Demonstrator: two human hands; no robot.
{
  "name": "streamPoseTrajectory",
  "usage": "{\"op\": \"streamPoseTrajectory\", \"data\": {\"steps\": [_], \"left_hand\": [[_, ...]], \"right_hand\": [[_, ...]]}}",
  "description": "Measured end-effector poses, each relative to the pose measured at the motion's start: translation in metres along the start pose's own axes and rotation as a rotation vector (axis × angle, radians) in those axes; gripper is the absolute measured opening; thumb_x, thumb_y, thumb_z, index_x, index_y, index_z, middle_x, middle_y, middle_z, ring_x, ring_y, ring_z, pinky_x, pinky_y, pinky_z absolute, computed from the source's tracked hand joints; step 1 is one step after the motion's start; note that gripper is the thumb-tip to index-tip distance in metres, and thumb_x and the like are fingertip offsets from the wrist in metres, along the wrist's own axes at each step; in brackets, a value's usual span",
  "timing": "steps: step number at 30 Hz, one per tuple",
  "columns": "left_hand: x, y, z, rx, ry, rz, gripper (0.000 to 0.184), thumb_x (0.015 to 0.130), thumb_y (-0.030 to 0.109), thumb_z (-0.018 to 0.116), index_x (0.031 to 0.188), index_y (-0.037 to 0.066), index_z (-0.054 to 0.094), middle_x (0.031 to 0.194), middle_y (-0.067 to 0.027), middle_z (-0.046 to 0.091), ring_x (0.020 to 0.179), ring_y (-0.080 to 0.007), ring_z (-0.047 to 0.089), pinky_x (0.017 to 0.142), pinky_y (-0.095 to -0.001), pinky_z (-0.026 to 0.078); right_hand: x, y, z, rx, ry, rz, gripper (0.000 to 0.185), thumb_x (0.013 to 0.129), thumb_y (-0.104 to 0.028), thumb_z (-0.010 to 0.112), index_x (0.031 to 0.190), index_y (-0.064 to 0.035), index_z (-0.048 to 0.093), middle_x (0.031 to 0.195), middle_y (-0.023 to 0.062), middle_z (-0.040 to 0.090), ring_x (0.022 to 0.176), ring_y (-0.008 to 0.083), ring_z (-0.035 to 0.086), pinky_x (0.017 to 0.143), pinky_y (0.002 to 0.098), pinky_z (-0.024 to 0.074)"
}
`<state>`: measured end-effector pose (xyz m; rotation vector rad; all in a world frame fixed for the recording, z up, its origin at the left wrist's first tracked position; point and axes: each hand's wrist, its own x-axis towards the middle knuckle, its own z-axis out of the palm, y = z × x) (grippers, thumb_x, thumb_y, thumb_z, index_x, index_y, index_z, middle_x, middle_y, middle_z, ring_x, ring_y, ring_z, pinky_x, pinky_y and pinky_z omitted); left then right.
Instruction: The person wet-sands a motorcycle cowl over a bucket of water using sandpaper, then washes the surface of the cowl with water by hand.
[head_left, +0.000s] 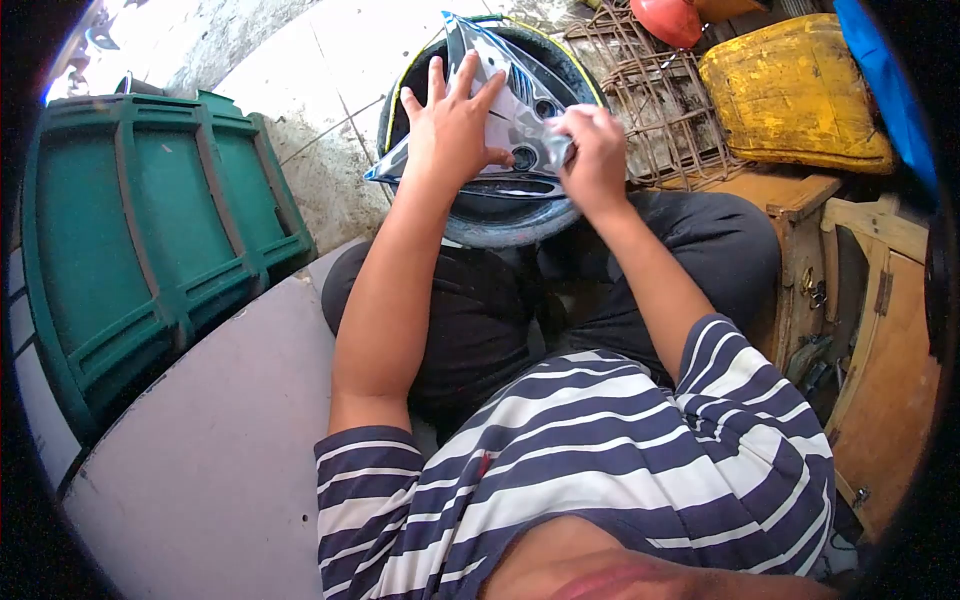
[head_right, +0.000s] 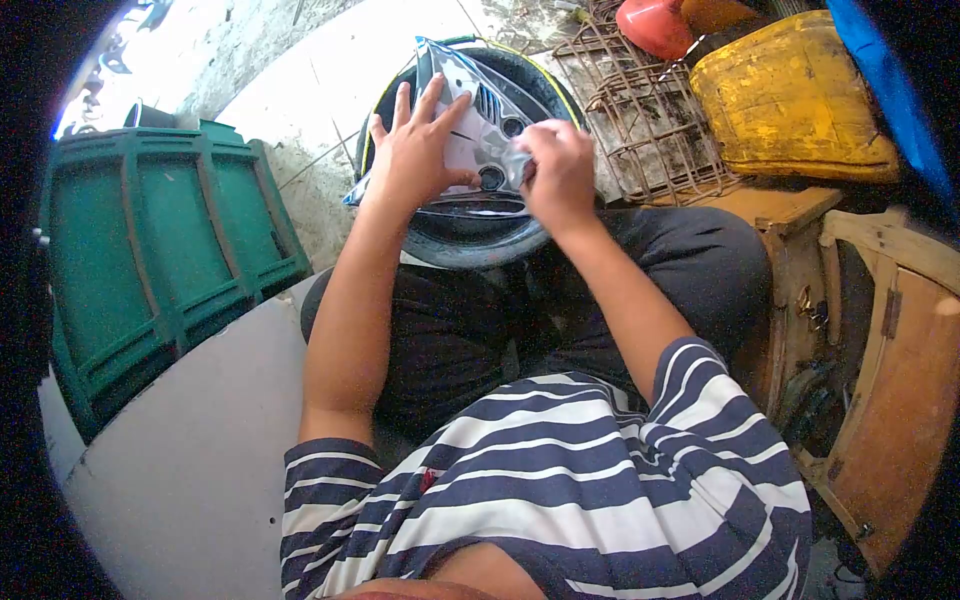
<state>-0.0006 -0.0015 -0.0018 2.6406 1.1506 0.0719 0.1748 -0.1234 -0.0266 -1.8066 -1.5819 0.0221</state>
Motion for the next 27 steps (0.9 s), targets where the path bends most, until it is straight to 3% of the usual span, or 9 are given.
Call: {"op": "streamPoseTrajectory", "data": {"steps": [2, 3, 6, 10, 14, 18, 21, 25, 27], "left_hand": [[-0.002, -0.001, 0.0, 0.003, 0.004, 0.003, 0.113, 0.058, 0.047, 0.1, 0.158, 0.033, 0.049, 0.173, -0.007, 0.031, 0.16, -0.0449, 0.025, 0.115, -0.0787, 0.032], [-0.001, -0.001, -0.001, 0.002, 0.012, 0.007, 0.113, 0.057, 0.047, 0.1, 0.158, 0.033, 0.049, 0.173, -0.007, 0.032, 0.159, -0.0448, 0.025, 0.114, -0.0788, 0.032], [0.001, 0.0, -0.001, -0.003, -0.005, -0.001, 0.112, 0.058, 0.047, 0.1, 0.158, 0.034, 0.049, 0.173, -0.007, 0.032, 0.159, -0.045, 0.025, 0.114, -0.0788, 0.032], [-0.002, 0.0, -0.001, 0.009, -0.005, 0.002, 0.113, 0.058, 0.047, 0.1, 0.158, 0.034, 0.048, 0.173, -0.007, 0.032, 0.16, -0.0447, 0.025, 0.115, -0.0786, 0.032], [0.0, 0.0, -0.001, -0.002, 0.008, 0.001, 0.113, 0.058, 0.047, 0.1, 0.158, 0.034, 0.048, 0.173, -0.0069, 0.032, 0.16, -0.0445, 0.025, 0.115, -0.0781, 0.032], [0.0, -0.001, 0.0, 0.001, -0.016, 0.001, 0.115, 0.058, 0.049, 0.099, 0.16, 0.036, 0.046, 0.175, -0.0073, 0.029, 0.16, -0.0449, 0.024, 0.115, -0.0799, 0.03], [0.002, -0.002, 0.001, 0.007, -0.019, -0.001, 0.115, 0.058, 0.05, 0.099, 0.16, 0.037, 0.046, 0.176, -0.0075, 0.027, 0.16, -0.0453, 0.024, 0.116, -0.0805, 0.029], [0.0, -0.002, 0.004, 0.009, -0.013, 0.007, 0.115, 0.057, 0.05, 0.099, 0.159, 0.036, 0.047, 0.175, -0.0073, 0.027, 0.16, -0.0452, 0.024, 0.115, -0.0808, 0.029], [0.0, -0.004, 0.002, 0.01, -0.013, 0.005, 0.116, 0.057, 0.05, 0.099, 0.16, 0.036, 0.047, 0.175, -0.0073, 0.027, 0.16, -0.0452, 0.024, 0.115, -0.081, 0.029]], "right_hand": [[0.001, 0.002, 0.001, 0.054, -0.024, 0.117, 0.014, 0.078, -0.011, 0.076, 0.089, -0.0095, 0.069, 0.09, 0.0104, 0.072, 0.101, 0.0338, 0.068, 0.089, 0.0491, 0.0483], [0.0, -0.005, 0.001, 0.01, -0.02, -0.027, 0.012, 0.079, -0.012, 0.075, 0.089, -0.01, 0.069, 0.09, 0.0103, 0.072, 0.102, 0.0333, 0.068, 0.091, 0.0489, 0.0476], [-0.003, -0.007, 0.006, 0.017, -0.034, -0.142, 0.007, 0.083, -0.013, 0.073, 0.089, -0.0115, 0.07, 0.09, 0.0083, 0.072, 0.102, 0.0327, 0.068, 0.092, 0.0484, 0.0469], [0.001, -0.002, -0.001, 0.031, -0.041, 0.125, 0.01, 0.081, -0.012, 0.074, 0.09, -0.0114, 0.07, 0.09, 0.0075, 0.072, 0.102, 0.0317, 0.068, 0.091, 0.0487, 0.0467], [-0.005, -0.007, 0.004, -0.015, -0.05, -0.175, 0.014, 0.078, -0.01, 0.075, 0.091, -0.0093, 0.069, 0.091, 0.0089, 0.073, 0.102, 0.0325, 0.069, 0.091, 0.0485, 0.0478], [0.003, -0.002, -0.003, 0.02, -0.063, 0.123, 0.007, 0.083, -0.013, 0.071, 0.09, -0.0096, 0.069, 0.094, 0.009, 0.074, 0.108, 0.0314, 0.069, 0.099, 0.0467, 0.0458], [-0.006, -0.014, 0.002, -0.034, -0.095, -0.17, 0.009, 0.083, -0.014, 0.071, 0.091, -0.0097, 0.07, 0.094, 0.0089, 0.073, 0.104, 0.032, 0.068, 0.096, 0.0478, 0.0461], [0.002, 0.005, -0.002, -0.003, -0.022, 0.063, 0.011, 0.081, -0.013, 0.074, 0.091, -0.0096, 0.071, 0.094, 0.0099, 0.072, 0.102, 0.033, 0.068, 0.09, 0.0465, 0.0477], [-0.004, 0.002, 0.008, -0.016, -0.004, -0.081, 0.011, 0.08, -0.012, 0.074, 0.09, -0.0095, 0.07, 0.093, 0.0096, 0.072, 0.102, 0.0324, 0.068, 0.089, 0.0462, 0.048]]}}
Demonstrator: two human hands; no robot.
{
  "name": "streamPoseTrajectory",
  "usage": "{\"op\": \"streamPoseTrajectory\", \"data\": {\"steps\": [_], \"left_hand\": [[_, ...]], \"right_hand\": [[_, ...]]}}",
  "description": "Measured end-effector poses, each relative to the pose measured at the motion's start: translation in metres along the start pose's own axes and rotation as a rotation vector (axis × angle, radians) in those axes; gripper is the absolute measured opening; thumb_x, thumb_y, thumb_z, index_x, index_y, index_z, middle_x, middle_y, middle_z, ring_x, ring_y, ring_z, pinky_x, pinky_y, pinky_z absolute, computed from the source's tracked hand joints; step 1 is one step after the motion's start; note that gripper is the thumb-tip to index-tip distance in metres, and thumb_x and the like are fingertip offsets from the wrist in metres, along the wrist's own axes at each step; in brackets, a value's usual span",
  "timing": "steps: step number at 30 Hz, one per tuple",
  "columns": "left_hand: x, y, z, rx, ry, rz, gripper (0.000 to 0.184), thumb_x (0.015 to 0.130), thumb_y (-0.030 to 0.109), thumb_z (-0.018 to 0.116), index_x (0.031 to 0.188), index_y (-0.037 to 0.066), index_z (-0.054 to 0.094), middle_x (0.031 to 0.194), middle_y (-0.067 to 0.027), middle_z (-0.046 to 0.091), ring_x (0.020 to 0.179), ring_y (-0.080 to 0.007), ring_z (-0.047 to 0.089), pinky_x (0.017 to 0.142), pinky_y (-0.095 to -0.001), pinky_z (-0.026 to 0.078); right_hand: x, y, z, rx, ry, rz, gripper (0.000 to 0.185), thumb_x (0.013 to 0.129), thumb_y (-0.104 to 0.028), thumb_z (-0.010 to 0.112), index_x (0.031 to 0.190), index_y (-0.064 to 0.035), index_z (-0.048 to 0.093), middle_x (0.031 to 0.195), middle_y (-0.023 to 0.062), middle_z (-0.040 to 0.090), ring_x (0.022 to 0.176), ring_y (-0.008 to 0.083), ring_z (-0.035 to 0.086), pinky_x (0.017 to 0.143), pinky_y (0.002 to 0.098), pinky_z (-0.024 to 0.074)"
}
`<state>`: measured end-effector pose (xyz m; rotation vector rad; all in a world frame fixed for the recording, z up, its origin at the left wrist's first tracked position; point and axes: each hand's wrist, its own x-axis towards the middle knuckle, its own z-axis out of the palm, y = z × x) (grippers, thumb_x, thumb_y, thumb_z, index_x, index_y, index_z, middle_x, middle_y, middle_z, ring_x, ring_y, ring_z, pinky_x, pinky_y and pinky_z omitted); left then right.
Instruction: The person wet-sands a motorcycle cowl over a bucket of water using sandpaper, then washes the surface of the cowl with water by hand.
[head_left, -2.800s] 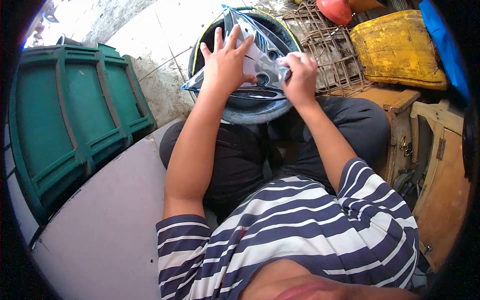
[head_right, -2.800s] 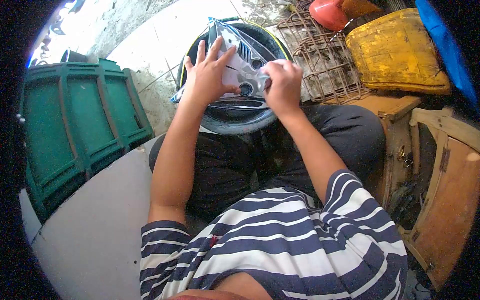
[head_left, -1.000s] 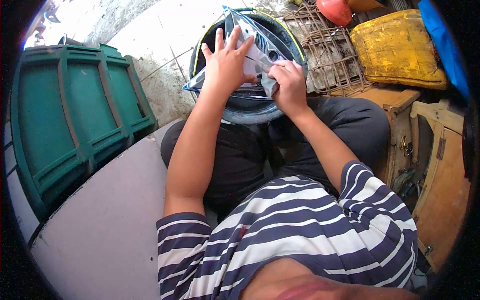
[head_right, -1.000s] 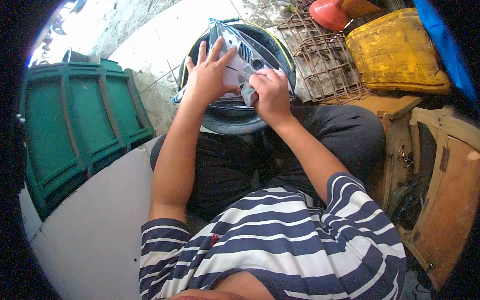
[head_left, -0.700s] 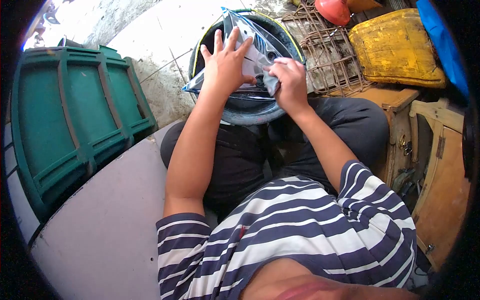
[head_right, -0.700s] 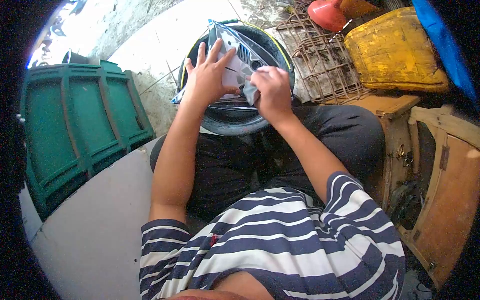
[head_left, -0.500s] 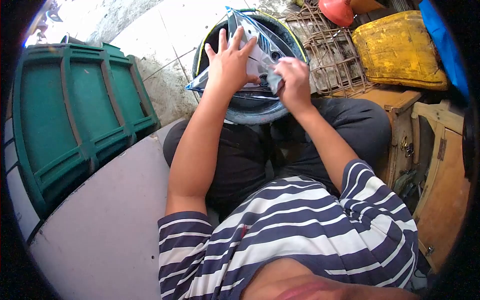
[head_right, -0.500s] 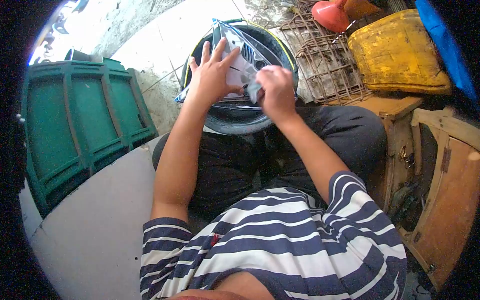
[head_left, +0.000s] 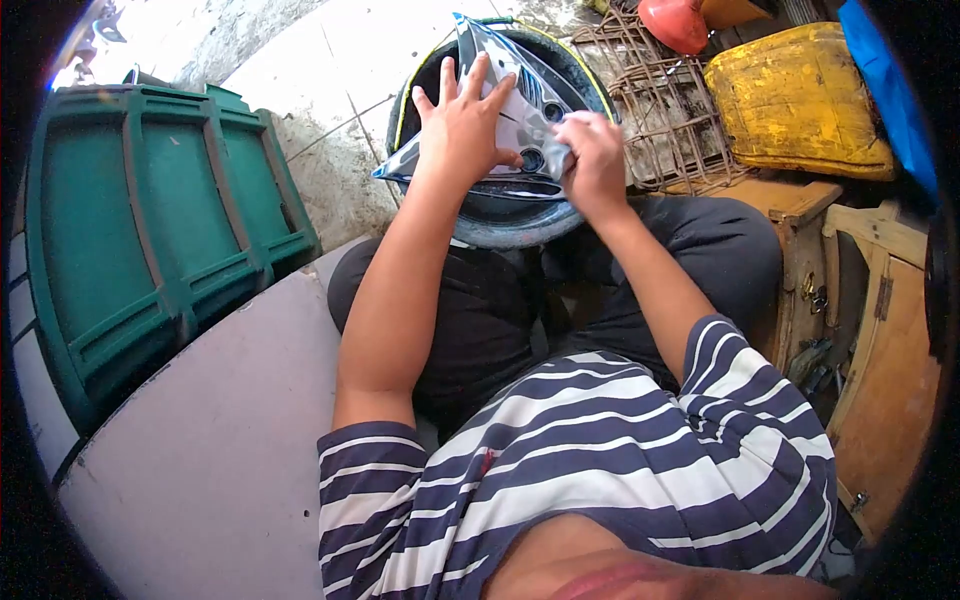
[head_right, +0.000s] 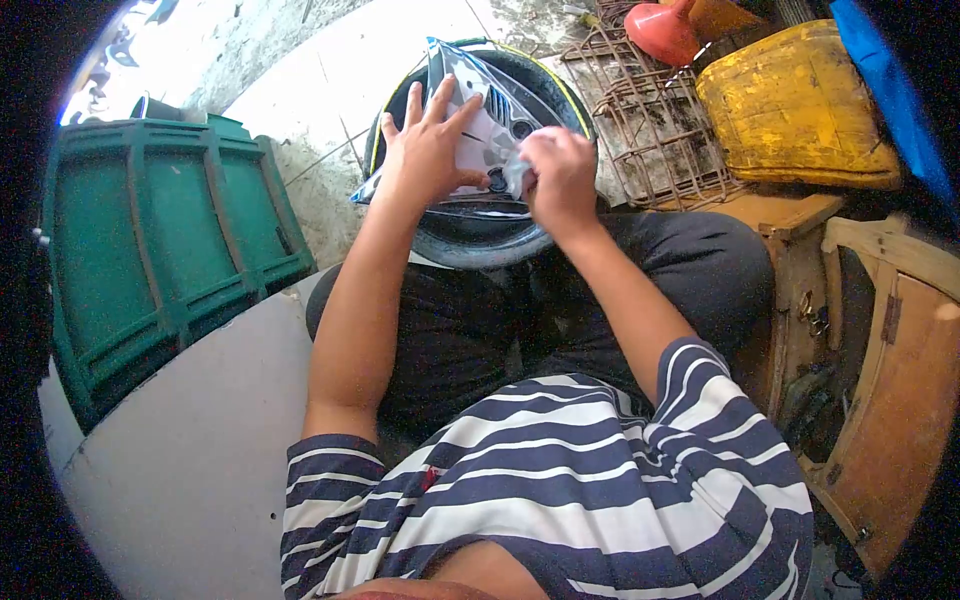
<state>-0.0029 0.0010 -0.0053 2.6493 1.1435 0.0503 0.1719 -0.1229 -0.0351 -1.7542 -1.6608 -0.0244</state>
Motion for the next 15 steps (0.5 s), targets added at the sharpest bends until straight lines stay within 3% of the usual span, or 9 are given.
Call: {"op": "streamPoseTrajectory", "data": {"steps": [2, 7, 10, 15], "left_hand": [[0.002, 0.002, 0.0, -0.005, -0.016, -0.005, 0.116, 0.057, 0.05, 0.099, 0.16, 0.036, 0.046, 0.175, -0.0074, 0.027, 0.16, -0.0451, 0.023, 0.115, -0.0811, 0.029], [-0.001, 0.002, 0.0, 0.007, 0.008, 0.001, 0.115, 0.057, 0.051, 0.099, 0.16, 0.036, 0.047, 0.175, -0.0073, 0.027, 0.16, -0.0453, 0.024, 0.115, -0.0807, 0.03], [0.001, 0.003, -0.002, 0.01, -0.014, -0.007, 0.116, 0.057, 0.051, 0.099, 0.16, 0.036, 0.047, 0.175, -0.0075, 0.028, 0.16, -0.0452, 0.024, 0.115, -0.0804, 0.03], [-0.001, 0.002, 0.0, 0.001, 0.015, 0.003, 0.114, 0.057, 0.049, 0.099, 0.159, 0.036, 0.048, 0.175, -0.0074, 0.028, 0.159, -0.0451, 0.025, 0.114, -0.0801, 0.03]], "right_hand": [[-0.001, -0.006, -0.002, 0.016, -0.06, -0.122, 0.011, 0.081, -0.013, 0.074, 0.09, -0.0101, 0.07, 0.096, 0.0091, 0.072, 0.103, 0.0322, 0.068, 0.09, 0.0462, 0.0474], [0.002, 0.005, -0.006, 0.112, -0.03, 0.173, 0.014, 0.078, -0.011, 0.076, 0.091, -0.0096, 0.072, 0.098, 0.0106, 0.072, 0.104, 0.0344, 0.067, 0.09, 0.0465, 0.0477], [-0.003, -0.003, 0.001, 0.036, -0.057, -0.089, 0.013, 0.079, -0.014, 0.077, 0.091, -0.0113, 0.072, 0.098, 0.0108, 0.073, 0.101, 0.0329, 0.068, 0.09, 0.0457, 0.0477], [0.004, 0.002, -0.007, 0.114, 0.018, 0.173, 0.015, 0.077, -0.012, 0.078, 0.089, -0.0097, 0.069, 0.095, 0.0105, 0.072, 0.099, 0.0352, 0.068, 0.087, 0.0465, 0.0483]]}}
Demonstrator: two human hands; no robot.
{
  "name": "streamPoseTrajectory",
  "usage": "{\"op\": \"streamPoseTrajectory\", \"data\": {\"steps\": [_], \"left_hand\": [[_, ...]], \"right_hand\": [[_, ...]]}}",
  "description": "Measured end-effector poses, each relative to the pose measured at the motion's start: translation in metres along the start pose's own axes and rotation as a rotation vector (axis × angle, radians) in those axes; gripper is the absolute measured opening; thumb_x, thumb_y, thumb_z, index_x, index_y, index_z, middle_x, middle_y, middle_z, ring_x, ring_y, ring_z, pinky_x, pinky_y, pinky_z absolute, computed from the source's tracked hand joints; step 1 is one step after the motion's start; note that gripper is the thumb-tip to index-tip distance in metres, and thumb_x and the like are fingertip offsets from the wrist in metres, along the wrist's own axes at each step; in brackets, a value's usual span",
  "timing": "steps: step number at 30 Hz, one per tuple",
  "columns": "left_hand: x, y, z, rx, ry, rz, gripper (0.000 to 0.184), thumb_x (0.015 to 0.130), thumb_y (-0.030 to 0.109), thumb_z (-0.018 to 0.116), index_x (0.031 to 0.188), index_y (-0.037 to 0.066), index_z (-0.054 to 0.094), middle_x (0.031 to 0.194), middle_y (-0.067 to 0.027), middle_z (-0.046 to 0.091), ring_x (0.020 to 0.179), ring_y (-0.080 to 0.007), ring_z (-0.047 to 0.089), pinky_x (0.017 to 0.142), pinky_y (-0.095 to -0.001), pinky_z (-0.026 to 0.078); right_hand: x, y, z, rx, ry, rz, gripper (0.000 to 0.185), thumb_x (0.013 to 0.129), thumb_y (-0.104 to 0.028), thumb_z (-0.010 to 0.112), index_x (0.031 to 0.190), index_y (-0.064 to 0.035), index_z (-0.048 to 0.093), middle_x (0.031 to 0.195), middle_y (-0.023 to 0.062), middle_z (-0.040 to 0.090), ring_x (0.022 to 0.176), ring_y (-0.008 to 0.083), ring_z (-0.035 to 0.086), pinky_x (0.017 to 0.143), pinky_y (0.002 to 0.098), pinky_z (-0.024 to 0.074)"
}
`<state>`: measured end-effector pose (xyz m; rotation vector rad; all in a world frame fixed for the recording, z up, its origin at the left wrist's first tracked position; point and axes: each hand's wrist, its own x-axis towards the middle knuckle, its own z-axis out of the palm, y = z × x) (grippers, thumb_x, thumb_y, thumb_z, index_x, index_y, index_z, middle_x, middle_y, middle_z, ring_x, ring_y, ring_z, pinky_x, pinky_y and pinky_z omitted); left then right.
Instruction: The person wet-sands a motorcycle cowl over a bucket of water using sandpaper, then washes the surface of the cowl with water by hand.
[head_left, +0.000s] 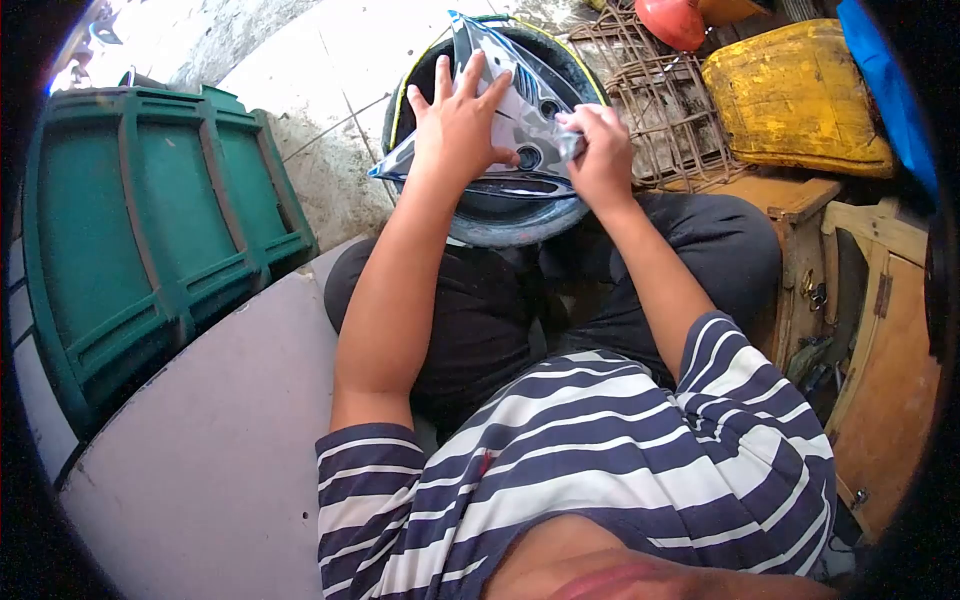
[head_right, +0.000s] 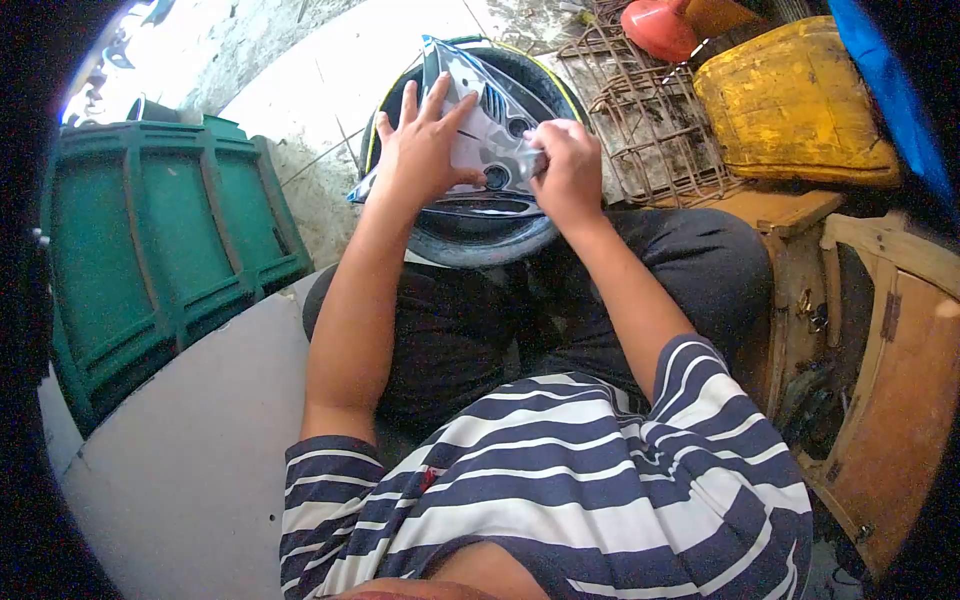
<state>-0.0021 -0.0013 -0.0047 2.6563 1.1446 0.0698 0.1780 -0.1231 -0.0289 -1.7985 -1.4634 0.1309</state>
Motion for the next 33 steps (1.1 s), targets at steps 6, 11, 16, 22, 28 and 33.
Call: {"op": "streamPoseTrajectory", "data": {"steps": [6, 11, 16, 22, 28, 33], "left_hand": [[0.002, 0.0, 0.002, -0.01, 0.003, 0.003, 0.115, 0.056, 0.05, 0.099, 0.159, 0.035, 0.048, 0.175, -0.0082, 0.028, 0.159, -0.0458, 0.025, 0.114, -0.0804, 0.03], [0.002, -0.001, -0.001, 0.001, -0.018, -0.002, 0.116, 0.057, 0.05, 0.099, 0.159, 0.036, 0.047, 0.175, -0.007, 0.028, 0.16, -0.0457, 0.024, 0.114, -0.0804, 0.03], [0.001, 0.0, -0.002, 0.011, -0.016, -0.007, 0.116, 0.057, 0.052, 0.099, 0.159, 0.037, 0.047, 0.175, -0.0061, 0.028, 0.16, -0.0457, 0.023, 0.115, -0.0807, 0.029], [0.003, 0.001, -0.008, 0.035, -0.043, -0.001, 0.116, 0.058, 0.054, 0.098, 0.16, 0.036, 0.046, 0.175, -0.0058, 0.029, 0.16, -0.0456, 0.023, 0.116, -0.0805, 0.028], [0.001, 0.001, -0.009, 0.047, -0.068, 0.003, 0.118, 0.058, 0.056, 0.097, 0.161, 0.036, 0.044, 0.176, -0.0059, 0.027, 0.161, -0.0448, 0.021, 0.117, -0.0796, 0.026], [-0.001, -0.002, -0.005, 0.06, -0.04, 0.022, 0.117, 0.058, 0.061, 0.096, 0.161, 0.036, 0.046, 0.176, -0.0061, 0.027, 0.161, -0.045, 0.021, 0.117, -0.0791, 0.027]], "right_hand": [[0.001, 0.003, -0.001, -0.043, -0.047, -0.091, 0.01, 0.079, -0.01, 0.074, 0.089, -0.0096, 0.069, 0.096, 0.0107, 0.072, 0.099, 0.0353, 0.068, 0.088, 0.0481, 0.0486], [-0.005, -0.013, 0.006, -0.082, -0.097, -0.287, 0.013, 0.078, -0.011, 0.076, 0.089, -0.009, 0.069, 0.093, 0.0124, 0.072, 0.101, 0.0341, 0.068, 0.09, 0.0479, 0.0489], [0.002, 0.003, 0.003, -0.064, -0.003, 0.009, 0.015, 0.078, -0.01, 0.076, 0.092, -0.011, 0.071, 0.097, 0.012, 0.071, 0.1, 0.0356, 0.067, 0.088, 0.0483, 0.0486], [0.001, 0.007, -0.001, -0.032, 0.013, 0.01, 0.012, 0.078, -0.002, 0.074, 0.087, -0.0088, 0.071, 0.092, 0.0119, 0.071, 0.094, 0.035, 0.068, 0.082, 0.0434, 0.0505], [0.006, -0.009, -0.004, 0.131, 0.115, 0.168, 0.017, 0.08, 0.005, 0.07, 0.089, -0.0073, 0.063, 0.082, 0.0083, 0.065, 0.088, 0.0321, 0.055, 0.079, 0.0433, 0.0468], [0.001, -0.001, 0.001, -0.003, 0.103, 0.096, 0.016, 0.083, -0.004, 0.076, 0.095, -0.0082, 0.066, 0.088, 0.0114, 0.068, 0.094, 0.0384, 0.058, 0.087, 0.0479, 0.0478]]}}
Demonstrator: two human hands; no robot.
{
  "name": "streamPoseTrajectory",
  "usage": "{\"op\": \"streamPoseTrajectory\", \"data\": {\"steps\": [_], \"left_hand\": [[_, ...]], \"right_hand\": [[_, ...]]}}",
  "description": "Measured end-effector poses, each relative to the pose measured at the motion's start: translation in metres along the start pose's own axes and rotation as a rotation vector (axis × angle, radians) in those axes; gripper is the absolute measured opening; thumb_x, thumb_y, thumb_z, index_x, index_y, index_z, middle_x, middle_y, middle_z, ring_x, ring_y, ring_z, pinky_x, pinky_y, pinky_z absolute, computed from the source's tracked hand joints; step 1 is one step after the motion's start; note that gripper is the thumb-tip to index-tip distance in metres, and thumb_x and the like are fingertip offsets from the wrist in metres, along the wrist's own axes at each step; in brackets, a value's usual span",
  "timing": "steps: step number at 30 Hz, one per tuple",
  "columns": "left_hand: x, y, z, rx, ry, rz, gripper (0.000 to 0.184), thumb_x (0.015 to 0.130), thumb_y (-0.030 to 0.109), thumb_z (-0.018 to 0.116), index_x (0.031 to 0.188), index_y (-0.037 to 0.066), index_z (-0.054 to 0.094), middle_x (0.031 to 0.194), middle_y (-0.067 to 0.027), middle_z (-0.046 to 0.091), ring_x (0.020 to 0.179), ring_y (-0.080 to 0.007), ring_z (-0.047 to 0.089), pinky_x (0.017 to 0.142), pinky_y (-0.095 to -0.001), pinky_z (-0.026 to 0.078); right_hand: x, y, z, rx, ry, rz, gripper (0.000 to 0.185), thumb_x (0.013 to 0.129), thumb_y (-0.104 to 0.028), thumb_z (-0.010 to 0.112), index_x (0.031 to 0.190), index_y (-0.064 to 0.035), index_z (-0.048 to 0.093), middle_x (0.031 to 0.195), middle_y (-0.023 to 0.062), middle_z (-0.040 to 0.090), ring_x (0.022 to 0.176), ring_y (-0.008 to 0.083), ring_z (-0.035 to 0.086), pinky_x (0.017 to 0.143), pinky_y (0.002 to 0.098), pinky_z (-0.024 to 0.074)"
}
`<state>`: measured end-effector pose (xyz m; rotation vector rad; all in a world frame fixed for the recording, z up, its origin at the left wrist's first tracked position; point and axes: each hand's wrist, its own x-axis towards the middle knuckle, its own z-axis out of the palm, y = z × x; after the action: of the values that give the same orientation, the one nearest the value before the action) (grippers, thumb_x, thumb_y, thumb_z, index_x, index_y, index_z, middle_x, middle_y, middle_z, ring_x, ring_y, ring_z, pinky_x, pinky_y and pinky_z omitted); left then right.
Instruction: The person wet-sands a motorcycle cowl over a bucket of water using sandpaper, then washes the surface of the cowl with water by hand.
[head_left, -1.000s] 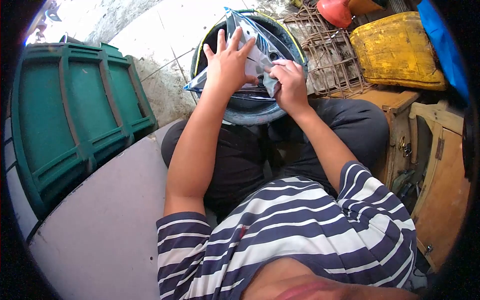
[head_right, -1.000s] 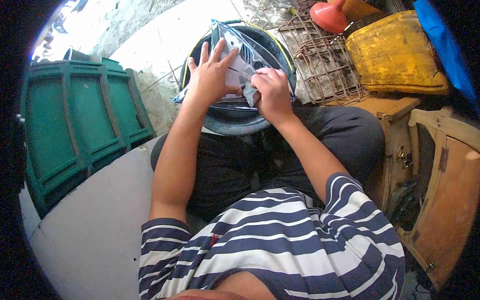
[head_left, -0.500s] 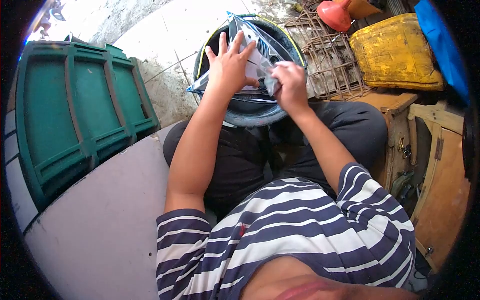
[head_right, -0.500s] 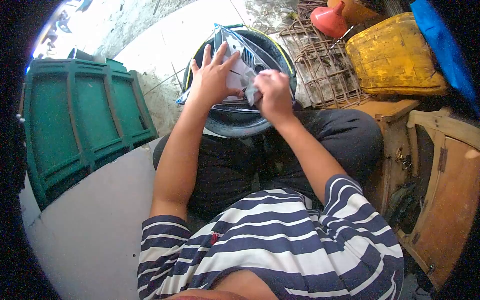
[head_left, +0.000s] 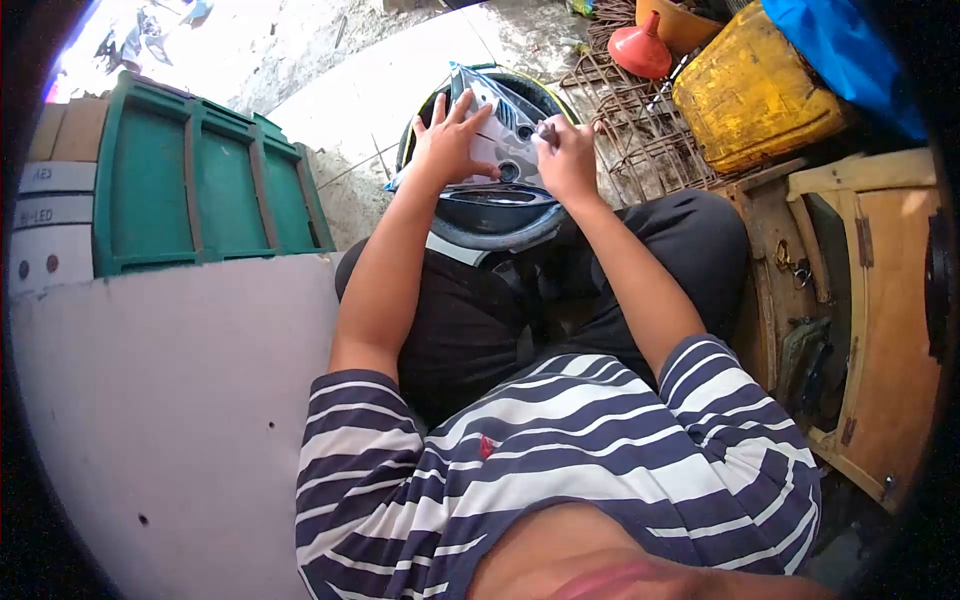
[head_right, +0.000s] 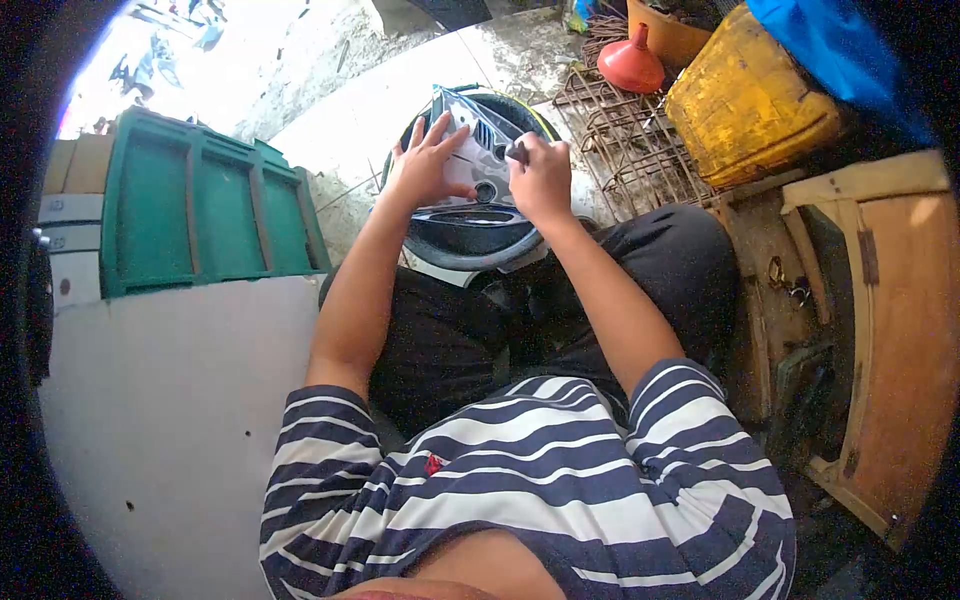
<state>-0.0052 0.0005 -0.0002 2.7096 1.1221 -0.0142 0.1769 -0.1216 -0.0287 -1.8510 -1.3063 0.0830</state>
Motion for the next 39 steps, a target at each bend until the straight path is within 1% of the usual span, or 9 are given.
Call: {"op": "streamPoseTrajectory", "data": {"steps": [4, 8, 12, 13, 17, 20, 25, 33, 39], "left_hand": [[-0.008, 0.002, 0.004, 0.002, 0.019, -0.015, 0.112, 0.063, 0.064, 0.093, 0.161, 0.036, 0.046, 0.177, -0.0061, 0.025, 0.161, -0.045, 0.021, 0.117, -0.0791, 0.027], [-0.018, 0.008, 0.012, 0.017, 0.041, -0.052, 0.106, 0.068, 0.059, 0.092, 0.161, 0.035, 0.046, 0.177, -0.007, 0.025, 0.161, -0.0447, 0.021, 0.117, -0.0785, 0.027], [-0.019, 0.014, 0.009, 0.04, -0.002, -0.088, 0.103, 0.072, 0.058, 0.091, 0.161, 0.035, 0.045, 0.178, -0.0077, 0.02, 0.161, -0.0444, 0.022, 0.118, -0.0782, 0.028], [-0.016, 0.014, 0.009, 0.037, -0.012, -0.094, 0.103, 0.072, 0.057, 0.092, 0.161, 0.034, 0.046, 0.178, -0.0073, 0.02, 0.161, -0.044, 0.022, 0.118, -0.0783, 0.028], [-0.014, 0.017, 0.007, 0.029, -0.035, -0.104, 0.104, 0.071, 0.056, 0.093, 0.161, 0.034, 0.045, 0.178, -0.0063, 0.022, 0.161, -0.0432, 0.022, 0.117, -0.0791, 0.029], [-0.016, 0.014, 0.009, 0.0, -0.013, -0.102, 0.104, 0.07, 0.056, 0.093, 0.16, 0.034, 0.045, 0.177, -0.0055, 0.023, 0.161, -0.0434, 0.023, 0.116, -0.0797, 0.029], [-0.013, 0.014, 0.009, -0.005, -0.009, -0.103, 0.105, 0.068, 0.056, 0.094, 0.159, 0.034, 0.047, 0.177, -0.0041, 0.023, 0.161, -0.0436, 0.023, 0.117, -0.0797, 0.029], [-0.015, 0.015, -0.003, -0.017, -0.095, -0.124, 0.115, 0.064, 0.049, 0.099, 0.162, 0.036, 0.04, 0.179, -0.0018, 0.017, 0.162, -0.0424, 0.02, 0.117, -0.0815, 0.027], [-0.013, 0.014, 0.002, 0.011, -0.073, -0.119, 0.115, 0.063, 0.05, 0.098, 0.162, 0.037, 0.041, 0.179, -0.0015, 0.017, 0.162, -0.0433, 0.021, 0.118, -0.0818, 0.025]], "right_hand": [[-0.016, 0.013, -0.002, -0.082, -0.191, -0.181, 0.021, 0.081, -0.001, 0.072, 0.101, -0.0064, 0.069, 0.103, 0.0139, 0.068, 0.103, 0.0407, 0.059, 0.093, 0.0483, 0.0514], [-0.031, 0.021, 0.0, -0.191, -0.231, -0.26, 0.028, 0.089, -0.009, 0.065, 0.116, -0.0086, 0.073, 0.113, 0.0137, 0.066, 0.111, 0.0384, 0.058, 0.096, 0.0477, 0.0521], [-0.05, 0.008, -0.008, -0.366, -0.307, -0.157, 0.039, 0.097, -0.017, 0.063, 0.135, -0.0132, 0.07, 0.129, 0.0088, 0.061, 0.119, 0.0351, 0.057, 0.098, 0.0493, 0.0524], [-0.05, 0.007, -0.008, -0.411, -0.357, -0.126, 0.045, 0.099, -0.019, 0.062, 0.144, -0.0192, 0.066, 0.137, 0.006, 0.059, 0.123, 0.0336, 0.056, 0.098, 0.0519, 0.0516], [-0.033, 0.01, -0.005, -0.419, -0.325, -0.12, 0.044, 0.099, -0.021, 0.062, 0.143, -0.0266, 0.068, 0.134, 0.0063, 0.059, 0.124, 0.0331, 0.054, 0.098, 0.0536, 0.0498], [-0.03, 0.01, -0.005, -0.429, -0.354, -0.116, 0.044, 0.099, -0.02, 0.062, 0.142, -0.0271, 0.068, 0.134, 0.0061, 0.059, 0.125, 0.0328, 0.054, 0.098, 0.0541, 0.049], [-0.05, -0.001, -0.009, -0.448, -0.383, -0.007, 0.051, 0.097, -0.025, 0.064, 0.147, -0.0324, 0.062, 0.158, 0.0068, 0.048, 0.144, 0.0348, 0.041, 0.105, 0.0677, 0.0401], [-0.056, -0.004, -0.013, -0.445, -0.436, 0.012, 0.058, 0.096, -0.021, 0.064, 0.152, -0.0345, 0.058, 0.164, 0.0066, 0.043, 0.149, 0.0364, 0.038, 0.113, 0.073, 0.0319], [-0.037, -0.003, -0.004, -0.443, -0.415, -0.023, 0.054, 0.099, -0.021, 0.062, 0.152, -0.0344, 0.058, 0.166, 0.007, 0.042, 0.15, 0.0389, 0.037, 0.115, 0.0756, 0.0288]]}}
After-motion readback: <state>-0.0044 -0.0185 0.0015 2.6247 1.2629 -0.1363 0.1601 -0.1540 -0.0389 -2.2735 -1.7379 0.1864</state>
